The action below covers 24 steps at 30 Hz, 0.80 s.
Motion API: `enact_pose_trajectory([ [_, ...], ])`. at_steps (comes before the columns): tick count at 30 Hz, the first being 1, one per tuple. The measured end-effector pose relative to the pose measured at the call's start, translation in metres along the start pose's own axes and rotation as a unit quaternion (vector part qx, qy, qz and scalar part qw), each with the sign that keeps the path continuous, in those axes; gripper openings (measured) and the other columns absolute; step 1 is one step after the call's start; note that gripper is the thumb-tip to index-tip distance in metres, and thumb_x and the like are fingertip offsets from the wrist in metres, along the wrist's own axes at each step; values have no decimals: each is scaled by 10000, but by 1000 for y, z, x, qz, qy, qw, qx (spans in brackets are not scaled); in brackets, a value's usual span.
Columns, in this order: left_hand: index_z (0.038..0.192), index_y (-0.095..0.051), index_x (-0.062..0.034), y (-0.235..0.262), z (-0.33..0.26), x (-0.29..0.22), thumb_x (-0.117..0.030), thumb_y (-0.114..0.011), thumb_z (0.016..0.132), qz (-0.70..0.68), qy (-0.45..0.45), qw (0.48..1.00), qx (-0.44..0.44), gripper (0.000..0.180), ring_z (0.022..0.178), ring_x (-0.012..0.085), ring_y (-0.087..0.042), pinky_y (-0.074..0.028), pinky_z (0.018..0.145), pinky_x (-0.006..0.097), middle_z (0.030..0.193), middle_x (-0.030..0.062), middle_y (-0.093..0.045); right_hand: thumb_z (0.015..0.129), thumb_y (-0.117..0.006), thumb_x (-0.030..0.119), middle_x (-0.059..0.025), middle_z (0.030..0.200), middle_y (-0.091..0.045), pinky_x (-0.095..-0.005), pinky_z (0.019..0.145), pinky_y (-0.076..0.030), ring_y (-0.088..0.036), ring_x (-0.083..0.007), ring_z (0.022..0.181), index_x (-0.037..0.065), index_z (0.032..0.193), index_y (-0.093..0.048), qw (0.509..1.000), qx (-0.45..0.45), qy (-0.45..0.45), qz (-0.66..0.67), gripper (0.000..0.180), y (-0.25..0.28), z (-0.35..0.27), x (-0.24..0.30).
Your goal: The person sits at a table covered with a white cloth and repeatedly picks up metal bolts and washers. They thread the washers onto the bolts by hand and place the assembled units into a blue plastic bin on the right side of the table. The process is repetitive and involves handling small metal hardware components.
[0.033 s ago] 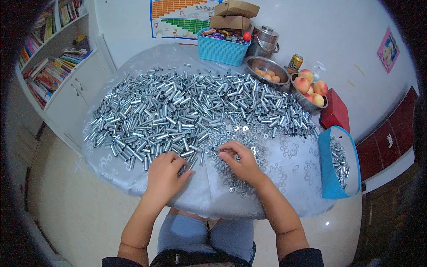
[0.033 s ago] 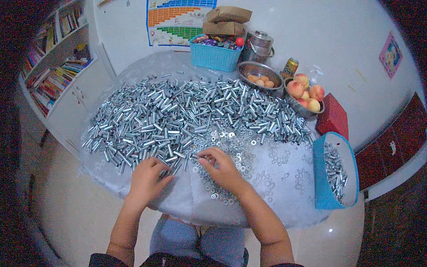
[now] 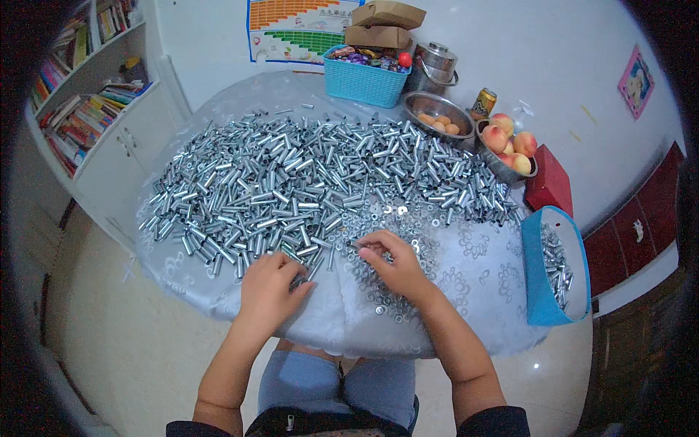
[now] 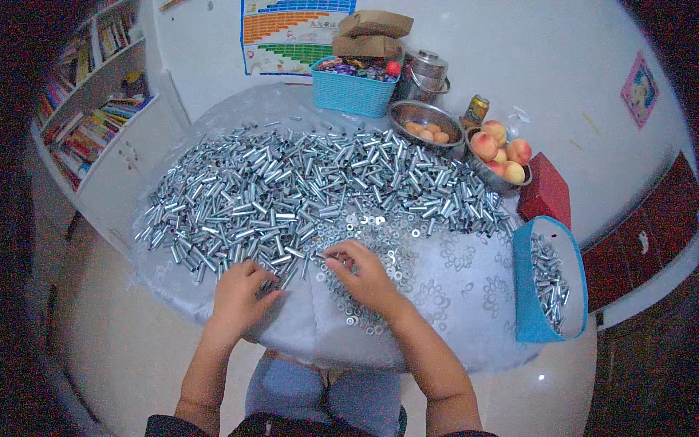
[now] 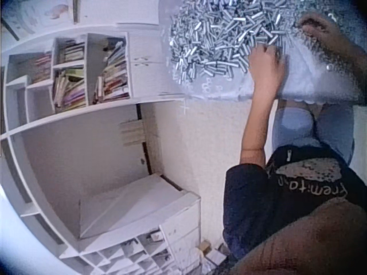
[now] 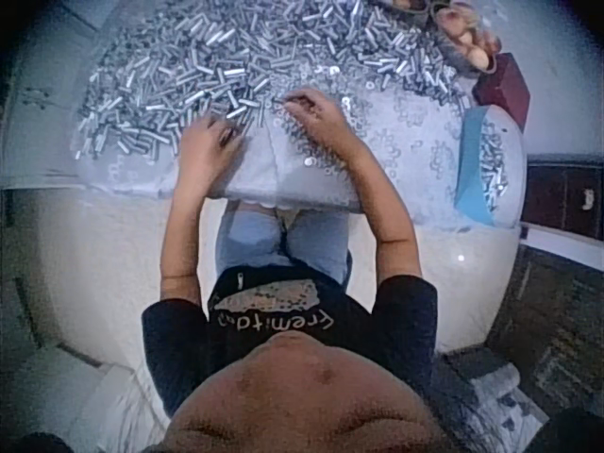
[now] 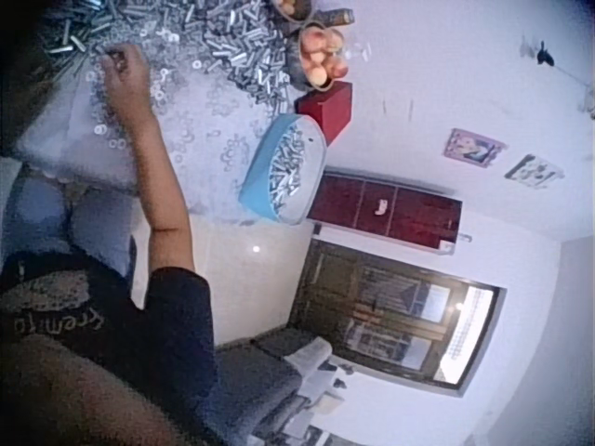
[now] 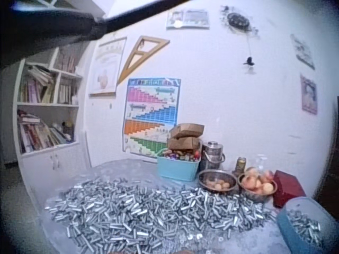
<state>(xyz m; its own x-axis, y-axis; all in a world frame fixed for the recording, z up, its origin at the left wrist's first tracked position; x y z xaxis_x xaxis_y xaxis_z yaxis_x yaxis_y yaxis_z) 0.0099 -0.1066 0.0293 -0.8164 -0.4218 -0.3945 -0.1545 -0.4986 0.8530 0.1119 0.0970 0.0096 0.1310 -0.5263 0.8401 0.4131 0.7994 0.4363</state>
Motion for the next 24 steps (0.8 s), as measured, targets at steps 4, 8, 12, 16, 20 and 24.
enact_pose_trajectory([
  [4,802,-612,-80,-11,-14,8,-180,-691,646,-14,25,1000,3,202,732,261,-547,-428,660,367,768,70,-574,804,-589,150,-89,902,-580,-264,667,-441,-557,-171,758,24,951,-591,1000,9,-17,-3,193,-1,-1,-8],
  [8,828,-596,-59,-20,-21,10,-149,-665,674,-52,37,998,-16,191,738,267,-541,-420,682,366,799,79,-591,795,-599,134,-95,904,-577,-277,673,-451,-566,-182,765,23,947,-589,1000,18,12,-8,189,-2,-5,-3],
  [12,889,-581,-37,-27,-25,9,-99,-603,732,-21,18,998,-51,170,771,289,-521,-404,715,375,799,100,-585,770,-621,87,-85,898,-576,-260,694,-462,-569,-167,795,19,932,-592,998,29,26,-47,178,-1,-3,1],
  [16,1013,-537,-16,-30,-24,-2,-53,-522,795,-70,42,994,-76,221,787,313,-498,-391,737,377,836,140,-540,751,-635,48,-74,897,-573,-243,705,-468,-567,-150,808,21,925,-594,999,25,29,-33,180,1,-4,-2],
  [20,1059,-505,7,-26,-3,-8,-56,-481,833,-138,-10,987,-79,235,776,308,-495,-394,736,357,869,156,-498,742,-644,22,-60,900,-552,-233,716,-469,-557,-126,817,10,905,-586,999,16,22,23,173,1,-3,-2],
  [24,1038,-516,17,-29,41,-7,-110,-474,867,-298,-10,953,-46,217,772,220,-520,-415,713,319,861,107,-525,717,-655,23,-65,858,-540,-246,711,-465,-556,-145,795,15,842,-580,997,-30,9,76,146,-2,-2,-11],
])
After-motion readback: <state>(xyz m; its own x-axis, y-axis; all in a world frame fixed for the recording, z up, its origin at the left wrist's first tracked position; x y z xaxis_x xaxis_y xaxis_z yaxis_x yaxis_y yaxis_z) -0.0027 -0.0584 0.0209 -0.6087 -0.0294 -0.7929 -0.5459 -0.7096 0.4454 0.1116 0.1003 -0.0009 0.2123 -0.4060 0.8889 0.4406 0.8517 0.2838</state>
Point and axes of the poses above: each hand's wrist, its own z-axis towards the middle knuckle, its own y-axis out of the back of the hand, x = y × z, the point moved 1 cm from there along z, towards the middle knuckle
